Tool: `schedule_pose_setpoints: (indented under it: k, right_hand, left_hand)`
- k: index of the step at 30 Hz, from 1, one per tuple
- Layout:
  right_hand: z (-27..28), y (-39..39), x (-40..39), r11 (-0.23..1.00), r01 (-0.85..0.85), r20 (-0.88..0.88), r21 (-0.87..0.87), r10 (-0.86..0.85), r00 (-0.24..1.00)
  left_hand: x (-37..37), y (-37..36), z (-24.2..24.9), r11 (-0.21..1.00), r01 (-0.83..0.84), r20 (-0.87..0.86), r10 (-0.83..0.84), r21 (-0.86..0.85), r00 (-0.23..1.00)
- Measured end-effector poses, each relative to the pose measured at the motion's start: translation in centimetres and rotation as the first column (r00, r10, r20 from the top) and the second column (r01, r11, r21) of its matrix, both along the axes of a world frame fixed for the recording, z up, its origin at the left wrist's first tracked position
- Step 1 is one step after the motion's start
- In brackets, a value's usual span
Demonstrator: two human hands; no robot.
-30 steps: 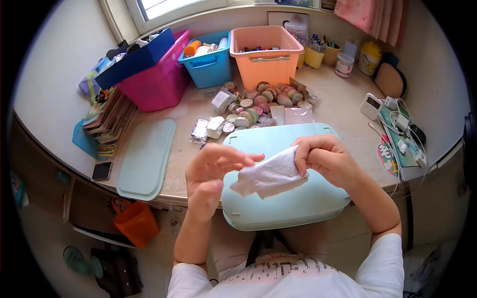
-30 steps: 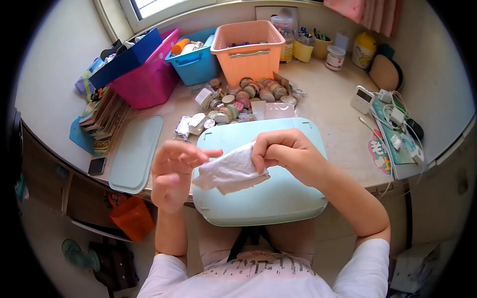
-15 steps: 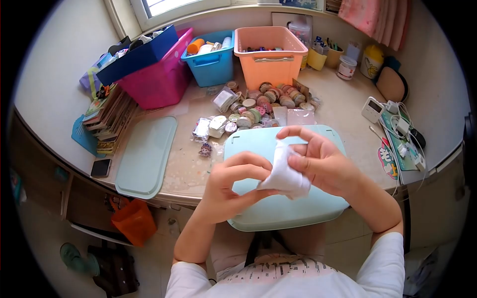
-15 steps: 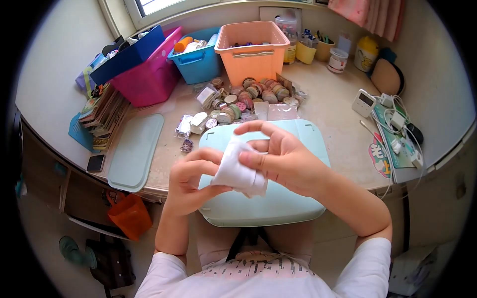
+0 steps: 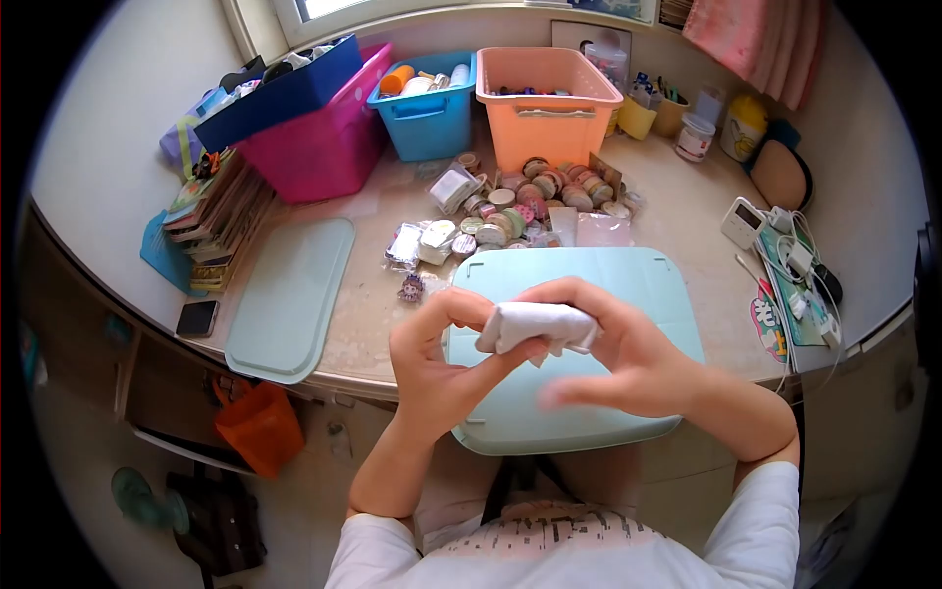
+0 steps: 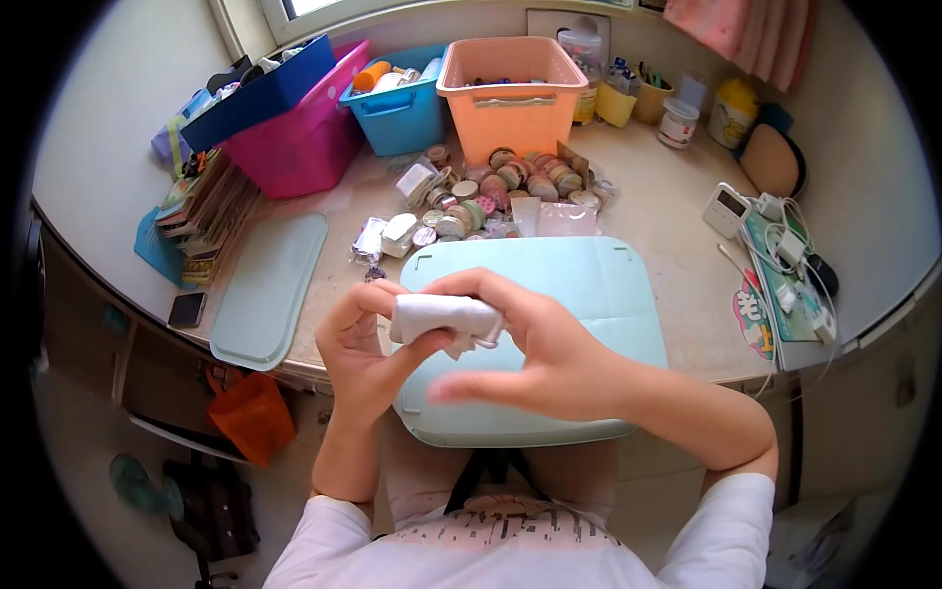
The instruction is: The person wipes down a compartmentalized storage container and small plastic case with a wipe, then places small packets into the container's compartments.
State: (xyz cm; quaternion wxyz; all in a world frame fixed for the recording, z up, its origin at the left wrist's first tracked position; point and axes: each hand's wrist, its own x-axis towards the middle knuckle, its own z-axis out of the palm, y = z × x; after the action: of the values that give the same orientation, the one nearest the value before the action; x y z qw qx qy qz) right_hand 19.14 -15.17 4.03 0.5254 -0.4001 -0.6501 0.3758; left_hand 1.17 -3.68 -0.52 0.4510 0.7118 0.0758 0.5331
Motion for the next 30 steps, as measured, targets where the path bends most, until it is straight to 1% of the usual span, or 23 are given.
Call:
schedule_pose_setpoints:
  k: [1,2,3,4,5,6,7,9,10,11,13,14,15,17,18,19,21,22,23,25,26,27,30]
  right_hand:
    - [-0.1,0.3,0.2,1.000,-0.002,-0.001,-0.002,0.002,1.000]
    - [-0.3,1.0,0.7,0.990,0.043,-0.092,-0.135,-0.056,0.994]
    - [-0.5,1.8,1.3,0.961,0.074,-0.173,-0.268,-0.123,0.977]
    - [-0.3,3.0,2.0,0.941,0.189,-0.257,-0.279,-0.263,0.930]
    - [0.8,4.0,2.9,0.926,0.288,-0.190,-0.242,-0.337,0.922]
    - [1.3,5.0,3.8,0.906,0.411,0.030,-0.099,-0.411,0.911]
    - [1.4,5.7,4.3,0.868,0.493,0.233,0.069,-0.494,0.838]
    - [0.3,7.6,3.7,0.822,0.492,0.347,0.287,-0.568,0.746]
    - [-1.1,9.0,3.6,0.810,0.341,0.406,0.477,-0.547,0.732]
    - [-2.1,9.7,3.7,0.853,0.231,0.545,0.469,-0.485,0.684]
    - [-4.3,11.3,2.7,0.887,0.155,0.546,0.435,-0.397,0.738]
    - [-4.8,11.3,2.5,0.927,0.091,0.551,0.364,-0.293,0.781]
    - [-5.0,11.0,2.3,0.929,0.090,0.549,0.359,-0.288,0.785]
    - [-4.8,9.6,2.4,0.908,-0.046,0.571,0.416,-0.222,0.790]
    - [-4.7,9.4,2.7,0.896,-0.098,0.620,0.432,-0.217,0.754]
    - [-4.3,9.5,3.2,0.898,-0.102,0.623,0.428,-0.211,0.754]
    - [-3.5,10.5,4.0,0.957,0.137,0.716,0.255,-0.282,0.638]
    - [-3.7,11.1,3.9,0.965,0.185,0.704,0.186,-0.262,0.660]
    - [-4.0,11.0,3.1,0.965,0.184,0.703,0.188,-0.263,0.660]
    - [-4.5,9.9,1.1,0.883,-0.097,0.579,0.459,-0.215,0.786]
    - [-4.4,9.6,0.7,0.897,-0.183,0.578,0.401,-0.093,0.811]
    - [-4.4,9.7,1.0,0.900,-0.184,0.573,0.396,-0.086,0.815]
    - [-3.9,11.3,3.0,0.939,-0.014,0.607,0.345,-0.212,0.766]
  left_hand:
    - [-0.2,0.1,-0.1,0.999,-0.020,-0.056,0.021,0.027,0.998]
    - [-0.9,-0.2,0.0,0.997,-0.053,-0.188,0.062,0.056,0.980]
    - [-1.3,-0.2,0.0,0.997,-0.054,-0.188,0.064,0.056,0.980]
    - [-1.5,-0.2,0.0,0.993,-0.113,-0.199,0.106,-0.025,0.974]
    - [-1.8,0.0,0.0,0.980,-0.172,-0.211,0.148,-0.101,0.966]
    - [-2.7,0.7,-0.8,0.969,-0.143,-0.308,0.075,-0.202,0.948]
    - [-2.6,1.2,-2.0,0.969,-0.146,-0.306,0.080,-0.199,0.949]
    - [-2.5,2.4,-4.6,0.941,-0.119,-0.248,0.039,-0.316,0.968]
    - [-2.4,3.0,-5.6,0.937,0.018,-0.192,-0.091,-0.350,0.977]
    - [-2.1,3.1,-6.4,0.936,0.014,-0.190,-0.086,-0.352,0.978]
    - [-1.1,3.0,-7.1,0.833,0.225,-0.048,-0.287,-0.506,0.957]
    - [-1.1,3.1,-6.9,0.825,0.242,-0.030,-0.299,-0.511,0.954]
    - [-1.2,2.9,-6.6,0.823,0.238,-0.033,-0.296,-0.517,0.954]
    - [-1.2,2.7,-6.3,0.816,0.223,-0.040,-0.288,-0.533,0.957]
    - [-1.2,2.8,-6.5,0.823,0.223,-0.057,-0.295,-0.523,0.954]
    - [-1.3,3.1,-6.6,0.821,0.221,-0.055,-0.292,-0.526,0.955]
    - [-1.6,3.3,-6.7,0.875,0.232,-0.130,-0.312,-0.424,0.941]
    - [-1.6,3.0,-6.4,0.850,0.232,-0.115,-0.321,-0.473,0.940]
    - [-1.6,3.0,-6.5,0.851,0.231,-0.116,-0.320,-0.472,0.940]
    - [-1.9,3.4,-7.0,0.866,0.220,-0.148,-0.314,-0.449,0.938]
    - [-2.1,3.8,-7.4,0.868,0.213,-0.157,-0.312,-0.449,0.937]
    - [-2.2,3.7,-7.4,0.865,0.207,-0.162,-0.310,-0.457,0.937]
    - [-1.9,3.8,-6.9,0.847,0.257,-0.110,-0.344,-0.465,0.933]
